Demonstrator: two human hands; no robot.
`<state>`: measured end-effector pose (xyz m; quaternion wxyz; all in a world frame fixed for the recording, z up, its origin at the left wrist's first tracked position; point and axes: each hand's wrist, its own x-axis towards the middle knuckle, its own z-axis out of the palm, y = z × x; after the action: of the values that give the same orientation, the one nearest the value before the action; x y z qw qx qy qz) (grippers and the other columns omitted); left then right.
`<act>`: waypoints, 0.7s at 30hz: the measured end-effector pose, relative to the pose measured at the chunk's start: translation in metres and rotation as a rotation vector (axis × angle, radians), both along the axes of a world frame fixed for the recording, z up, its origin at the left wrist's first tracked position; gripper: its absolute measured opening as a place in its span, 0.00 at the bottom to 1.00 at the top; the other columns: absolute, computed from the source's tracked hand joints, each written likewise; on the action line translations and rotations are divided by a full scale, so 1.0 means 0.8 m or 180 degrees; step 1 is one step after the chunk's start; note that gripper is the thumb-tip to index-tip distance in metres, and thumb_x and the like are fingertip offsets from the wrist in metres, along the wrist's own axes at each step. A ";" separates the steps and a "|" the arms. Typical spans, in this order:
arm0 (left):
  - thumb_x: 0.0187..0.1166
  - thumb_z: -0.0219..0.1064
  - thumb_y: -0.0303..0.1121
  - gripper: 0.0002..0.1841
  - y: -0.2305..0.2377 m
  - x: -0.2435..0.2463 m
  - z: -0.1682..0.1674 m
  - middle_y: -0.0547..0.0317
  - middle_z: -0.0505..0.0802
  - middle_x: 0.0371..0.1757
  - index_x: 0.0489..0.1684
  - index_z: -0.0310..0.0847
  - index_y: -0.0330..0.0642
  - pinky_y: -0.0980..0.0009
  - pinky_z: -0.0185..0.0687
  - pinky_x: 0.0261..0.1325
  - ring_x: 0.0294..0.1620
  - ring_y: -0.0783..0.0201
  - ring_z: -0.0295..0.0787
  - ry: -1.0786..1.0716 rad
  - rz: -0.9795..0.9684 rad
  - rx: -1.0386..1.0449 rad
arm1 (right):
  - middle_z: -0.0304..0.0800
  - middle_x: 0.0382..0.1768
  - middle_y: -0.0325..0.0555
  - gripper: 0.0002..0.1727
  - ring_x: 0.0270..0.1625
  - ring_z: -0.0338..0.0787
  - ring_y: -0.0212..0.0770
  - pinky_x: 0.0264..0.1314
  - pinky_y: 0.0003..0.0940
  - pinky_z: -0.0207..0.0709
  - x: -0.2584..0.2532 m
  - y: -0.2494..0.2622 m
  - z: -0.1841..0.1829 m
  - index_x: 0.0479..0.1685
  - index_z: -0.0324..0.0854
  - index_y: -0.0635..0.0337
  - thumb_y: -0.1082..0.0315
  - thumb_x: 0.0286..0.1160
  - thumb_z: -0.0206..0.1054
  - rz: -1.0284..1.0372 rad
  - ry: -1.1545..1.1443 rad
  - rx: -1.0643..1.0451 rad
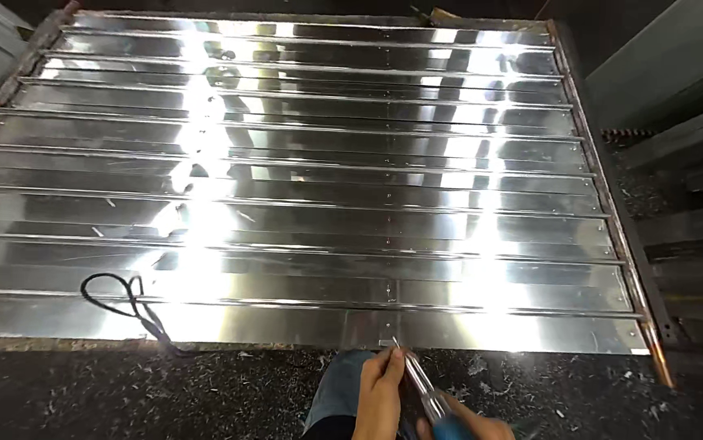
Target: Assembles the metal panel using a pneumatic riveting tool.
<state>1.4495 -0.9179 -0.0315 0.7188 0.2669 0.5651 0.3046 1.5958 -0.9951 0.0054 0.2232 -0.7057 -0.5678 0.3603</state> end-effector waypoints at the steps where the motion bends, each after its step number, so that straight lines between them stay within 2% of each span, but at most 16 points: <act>1: 0.93 0.47 0.33 0.20 0.021 0.009 -0.014 0.64 0.84 0.22 0.44 0.89 0.37 0.75 0.70 0.21 0.17 0.73 0.72 -0.0061 0.0020 -0.0076 | 0.96 0.28 0.45 0.20 0.29 0.95 0.44 0.32 0.52 0.87 0.005 0.020 -0.009 0.49 0.93 0.57 0.51 0.67 0.76 -0.0020 -0.0155 0.0003; 3: 0.93 0.47 0.32 0.19 0.072 0.018 -0.039 0.67 0.79 0.20 0.47 0.89 0.39 0.75 0.67 0.21 0.16 0.73 0.69 -0.0168 -0.0121 -0.0340 | 0.95 0.27 0.42 0.19 0.30 0.95 0.42 0.33 0.51 0.88 0.011 0.067 -0.031 0.46 0.94 0.54 0.50 0.64 0.77 -0.0126 -0.0403 0.0021; 6: 0.91 0.50 0.31 0.17 0.139 0.018 -0.078 0.66 0.76 0.21 0.59 0.87 0.37 0.75 0.62 0.18 0.15 0.72 0.65 -0.0062 -0.0419 -0.0553 | 0.97 0.35 0.40 0.25 0.38 0.95 0.41 0.43 0.49 0.89 0.012 0.130 -0.072 0.50 0.94 0.52 0.45 0.59 0.78 -0.0329 -0.0705 0.0007; 7: 0.89 0.53 0.30 0.16 0.157 0.014 -0.088 0.64 0.79 0.25 0.61 0.87 0.37 0.74 0.66 0.22 0.19 0.72 0.69 0.0097 -0.0589 -0.0517 | 0.97 0.35 0.39 0.26 0.38 0.95 0.40 0.44 0.48 0.89 0.011 0.148 -0.084 0.49 0.94 0.51 0.43 0.58 0.77 -0.0350 -0.0789 -0.0007; 8: 0.87 0.57 0.31 0.16 0.178 0.005 -0.096 0.61 0.87 0.35 0.62 0.88 0.39 0.71 0.75 0.33 0.28 0.71 0.78 0.0299 -0.0783 -0.0389 | 0.97 0.34 0.39 0.26 0.38 0.95 0.40 0.43 0.48 0.88 0.012 0.168 -0.093 0.47 0.95 0.51 0.42 0.57 0.77 -0.0338 -0.0831 -0.0059; 9: 0.87 0.58 0.33 0.16 0.198 -0.008 -0.101 0.58 0.93 0.45 0.62 0.89 0.41 0.66 0.83 0.49 0.41 0.68 0.87 0.0555 -0.0918 -0.0127 | 0.96 0.33 0.38 0.25 0.37 0.95 0.38 0.42 0.47 0.89 0.012 0.186 -0.101 0.45 0.95 0.50 0.41 0.57 0.77 -0.0305 -0.0839 -0.0125; 10: 0.87 0.58 0.35 0.16 0.215 -0.024 -0.106 0.57 0.95 0.44 0.60 0.90 0.43 0.62 0.85 0.49 0.41 0.65 0.89 0.0916 -0.0893 0.0297 | 0.96 0.32 0.37 0.24 0.36 0.95 0.36 0.42 0.45 0.89 0.013 0.200 -0.106 0.43 0.95 0.49 0.41 0.57 0.77 -0.0275 -0.0808 -0.0193; 12: 0.86 0.58 0.37 0.16 0.247 -0.066 -0.117 0.60 0.92 0.30 0.59 0.91 0.48 0.58 0.85 0.33 0.26 0.64 0.87 0.1958 -0.0689 0.1329 | 0.95 0.30 0.34 0.22 0.34 0.94 0.32 0.40 0.41 0.89 0.014 0.214 -0.111 0.40 0.95 0.49 0.42 0.56 0.79 -0.0269 -0.0694 -0.0347; 13: 0.85 0.58 0.37 0.16 0.265 -0.091 -0.126 0.61 0.91 0.28 0.60 0.90 0.47 0.58 0.84 0.27 0.22 0.64 0.85 0.2428 -0.0569 0.1777 | 0.95 0.29 0.34 0.22 0.34 0.93 0.31 0.40 0.39 0.89 0.015 0.219 -0.110 0.39 0.95 0.50 0.43 0.56 0.79 -0.0276 -0.0627 -0.0446; 16: 0.85 0.57 0.34 0.17 0.312 -0.157 -0.149 0.53 0.90 0.25 0.61 0.88 0.39 0.54 0.78 0.20 0.18 0.58 0.83 0.3228 -0.0349 0.2454 | 0.95 0.29 0.32 0.20 0.33 0.93 0.27 0.40 0.34 0.89 0.020 0.233 -0.106 0.38 0.94 0.50 0.44 0.58 0.80 -0.0268 -0.0371 -0.0790; 18: 0.85 0.57 0.32 0.16 0.330 -0.176 -0.168 0.53 0.87 0.20 0.59 0.88 0.37 0.58 0.71 0.18 0.14 0.59 0.79 0.3483 -0.0168 0.2745 | 0.94 0.29 0.32 0.20 0.33 0.92 0.26 0.39 0.34 0.89 0.025 0.250 -0.100 0.36 0.93 0.49 0.43 0.59 0.79 -0.0113 -0.0353 -0.1066; 19: 0.85 0.56 0.31 0.15 0.335 -0.179 -0.175 0.53 0.87 0.20 0.57 0.89 0.36 0.61 0.70 0.19 0.14 0.60 0.78 0.3520 -0.0126 0.2887 | 0.94 0.29 0.32 0.20 0.33 0.92 0.27 0.40 0.35 0.89 0.026 0.260 -0.094 0.37 0.93 0.49 0.42 0.59 0.78 0.0034 -0.0463 -0.1246; 21: 0.84 0.57 0.30 0.15 0.337 -0.179 -0.184 0.52 0.87 0.20 0.55 0.89 0.35 0.63 0.71 0.21 0.15 0.60 0.79 0.3515 -0.0093 0.3075 | 0.96 0.35 0.38 0.25 0.37 0.95 0.36 0.41 0.45 0.89 0.025 0.290 -0.074 0.44 0.94 0.47 0.38 0.60 0.76 0.0522 -0.0873 -0.1742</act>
<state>1.3065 -0.6481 -0.1788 0.1354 0.6761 0.6441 0.3313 1.6157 -0.7630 -0.0534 -0.0835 -0.7335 -0.5295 0.4179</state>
